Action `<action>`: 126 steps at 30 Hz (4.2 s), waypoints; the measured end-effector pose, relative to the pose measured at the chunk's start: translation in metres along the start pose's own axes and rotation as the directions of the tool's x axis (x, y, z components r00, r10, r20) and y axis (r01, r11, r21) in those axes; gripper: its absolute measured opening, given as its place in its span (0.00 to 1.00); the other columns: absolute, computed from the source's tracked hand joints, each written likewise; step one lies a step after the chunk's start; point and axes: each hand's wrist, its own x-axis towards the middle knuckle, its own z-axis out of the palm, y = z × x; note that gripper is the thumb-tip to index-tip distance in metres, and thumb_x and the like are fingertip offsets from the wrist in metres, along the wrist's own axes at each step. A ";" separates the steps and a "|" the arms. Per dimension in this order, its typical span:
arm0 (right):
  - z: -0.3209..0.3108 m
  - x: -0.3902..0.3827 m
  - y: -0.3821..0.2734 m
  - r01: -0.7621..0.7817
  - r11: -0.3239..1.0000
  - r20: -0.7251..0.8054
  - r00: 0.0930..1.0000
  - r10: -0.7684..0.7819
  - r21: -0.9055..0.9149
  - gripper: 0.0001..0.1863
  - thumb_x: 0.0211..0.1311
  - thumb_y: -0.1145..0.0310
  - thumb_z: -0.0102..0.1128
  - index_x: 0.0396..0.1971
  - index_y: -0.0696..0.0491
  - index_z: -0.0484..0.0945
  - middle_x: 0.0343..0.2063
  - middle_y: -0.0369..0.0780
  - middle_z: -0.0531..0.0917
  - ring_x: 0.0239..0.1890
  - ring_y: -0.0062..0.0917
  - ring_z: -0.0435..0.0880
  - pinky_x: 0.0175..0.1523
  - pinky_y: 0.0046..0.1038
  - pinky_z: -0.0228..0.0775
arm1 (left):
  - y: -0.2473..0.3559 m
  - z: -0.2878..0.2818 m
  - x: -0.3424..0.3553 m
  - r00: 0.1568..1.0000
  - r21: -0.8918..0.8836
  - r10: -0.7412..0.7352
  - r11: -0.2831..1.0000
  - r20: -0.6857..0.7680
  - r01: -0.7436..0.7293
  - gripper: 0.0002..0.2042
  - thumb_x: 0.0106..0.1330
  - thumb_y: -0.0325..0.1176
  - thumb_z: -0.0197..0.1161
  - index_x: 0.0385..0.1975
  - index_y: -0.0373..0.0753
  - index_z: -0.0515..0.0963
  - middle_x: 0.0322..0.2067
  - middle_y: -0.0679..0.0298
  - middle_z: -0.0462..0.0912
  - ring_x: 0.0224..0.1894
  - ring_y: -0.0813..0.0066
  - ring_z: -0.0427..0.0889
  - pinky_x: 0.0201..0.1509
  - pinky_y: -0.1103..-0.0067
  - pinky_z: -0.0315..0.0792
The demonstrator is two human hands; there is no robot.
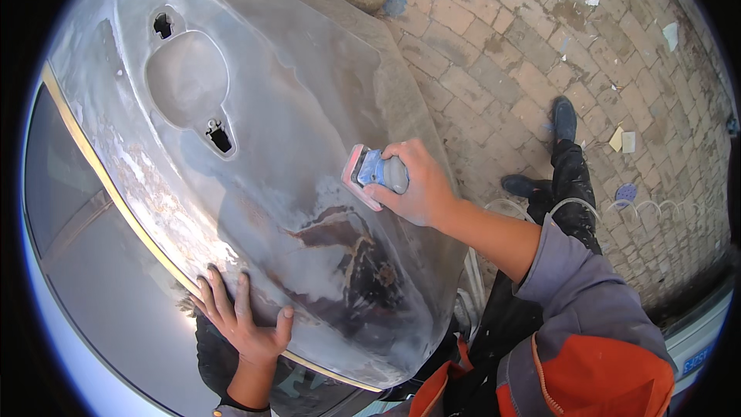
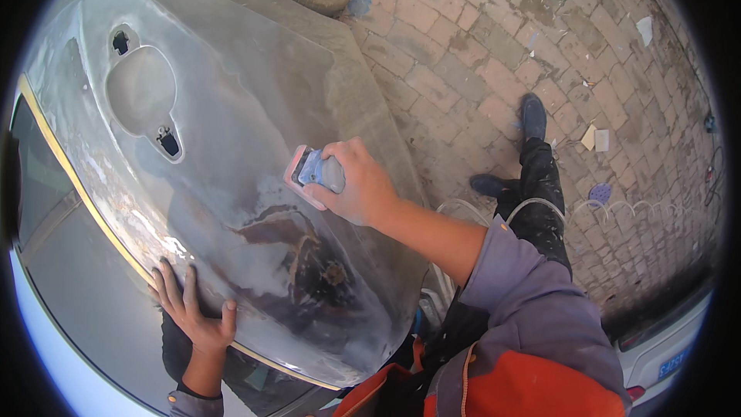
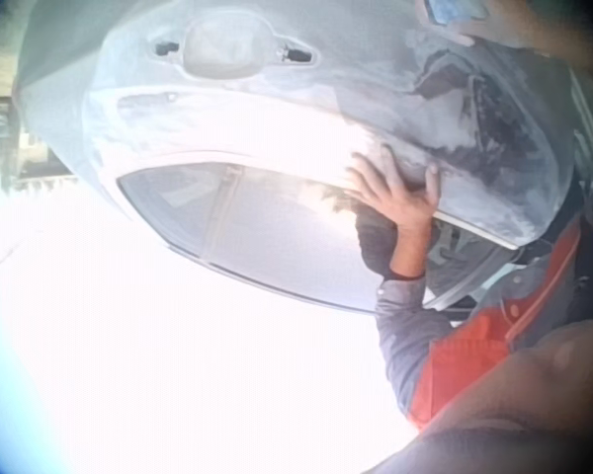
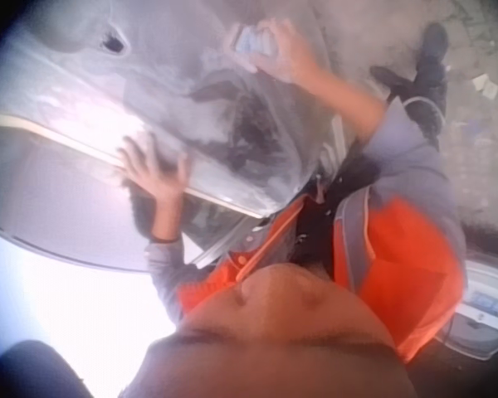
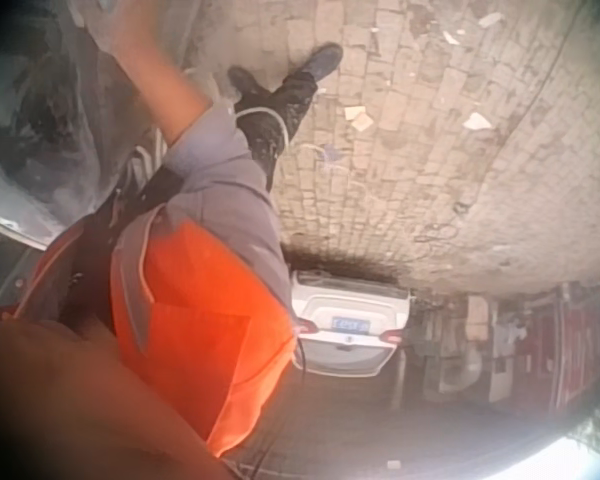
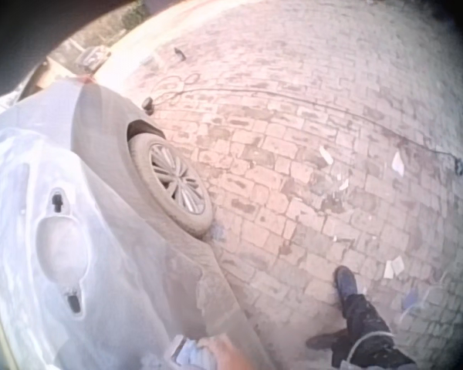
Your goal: The person uses a handheld electric sander to smooth the surface of a silver car door. They move the sander across the door panel in overlapping strokes, occasionally pausing to wipe the surface with their hand to check the finish.
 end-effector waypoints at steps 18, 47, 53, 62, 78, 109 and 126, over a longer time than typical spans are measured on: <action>0.004 -0.008 0.004 -0.076 0.997 -0.031 0.997 0.076 -0.023 0.32 0.58 0.53 0.82 0.56 0.49 0.75 0.52 0.45 0.77 0.51 0.46 0.84 0.54 0.44 0.79 | 0.003 0.001 0.002 0.999 -0.007 -0.022 1.000 -0.024 0.022 0.39 0.66 0.65 0.68 0.71 0.43 0.77 0.78 0.37 0.64 0.82 0.28 0.55 0.82 0.35 0.38; 0.062 -0.141 -0.230 0.559 0.640 0.298 0.827 -0.477 -0.528 0.32 0.54 0.55 0.85 0.55 0.47 0.78 0.52 0.43 0.78 0.45 0.43 0.89 0.46 0.43 0.84 | 0.141 0.009 -0.214 0.698 -0.865 -0.661 0.488 -0.276 0.120 0.17 0.66 0.26 0.70 0.56 0.38 0.82 0.59 0.53 0.86 0.62 0.49 0.84 0.71 0.56 0.73; 0.055 -0.179 -0.212 0.843 0.394 0.556 0.538 -0.634 -0.366 0.29 0.53 0.54 0.85 0.52 0.47 0.82 0.52 0.42 0.80 0.42 0.39 0.90 0.39 0.39 0.85 | 0.183 0.024 -0.234 0.651 -0.904 -0.738 0.384 -0.177 0.190 0.18 0.67 0.29 0.70 0.56 0.38 0.82 0.59 0.53 0.86 0.61 0.50 0.84 0.69 0.55 0.73; 0.041 -0.017 -0.282 0.786 0.441 0.515 0.617 -0.595 -0.433 0.27 0.55 0.56 0.84 0.52 0.47 0.81 0.52 0.42 0.79 0.43 0.40 0.89 0.39 0.41 0.85 | 0.148 0.006 -0.144 0.500 -0.821 -0.843 0.423 -0.201 0.383 0.19 0.67 0.29 0.69 0.57 0.35 0.81 0.64 0.47 0.80 0.64 0.41 0.79 0.69 0.52 0.71; 0.016 0.316 -0.444 0.507 0.599 0.271 0.855 -0.443 -0.620 0.34 0.58 0.49 0.80 0.60 0.47 0.76 0.57 0.46 0.78 0.51 0.51 0.88 0.56 0.49 0.81 | -0.086 -0.088 -0.178 0.224 -0.043 -0.777 0.307 -0.588 0.951 0.35 0.80 0.54 0.56 0.75 0.32 0.67 0.78 0.42 0.67 0.81 0.42 0.63 0.84 0.47 0.53; 0.069 0.454 -0.566 0.061 0.904 -0.108 0.987 -0.117 -0.423 0.47 0.57 0.46 0.77 0.68 0.62 0.70 0.62 0.56 0.83 0.62 0.49 0.86 0.69 0.42 0.77 | -0.084 -0.087 -0.177 0.228 -0.043 -0.778 0.311 -0.585 0.950 0.33 0.80 0.54 0.54 0.72 0.31 0.72 0.75 0.38 0.70 0.78 0.38 0.68 0.83 0.46 0.56; 0.071 0.425 -0.579 0.289 0.801 0.056 0.950 -0.307 -0.524 0.41 0.60 0.45 0.76 0.65 0.54 0.71 0.62 0.52 0.77 0.63 0.48 0.82 0.69 0.44 0.75 | -0.082 -0.085 -0.181 0.233 -0.031 -0.786 0.305 -0.573 0.952 0.34 0.80 0.54 0.55 0.73 0.32 0.71 0.76 0.39 0.69 0.78 0.37 0.67 0.83 0.45 0.55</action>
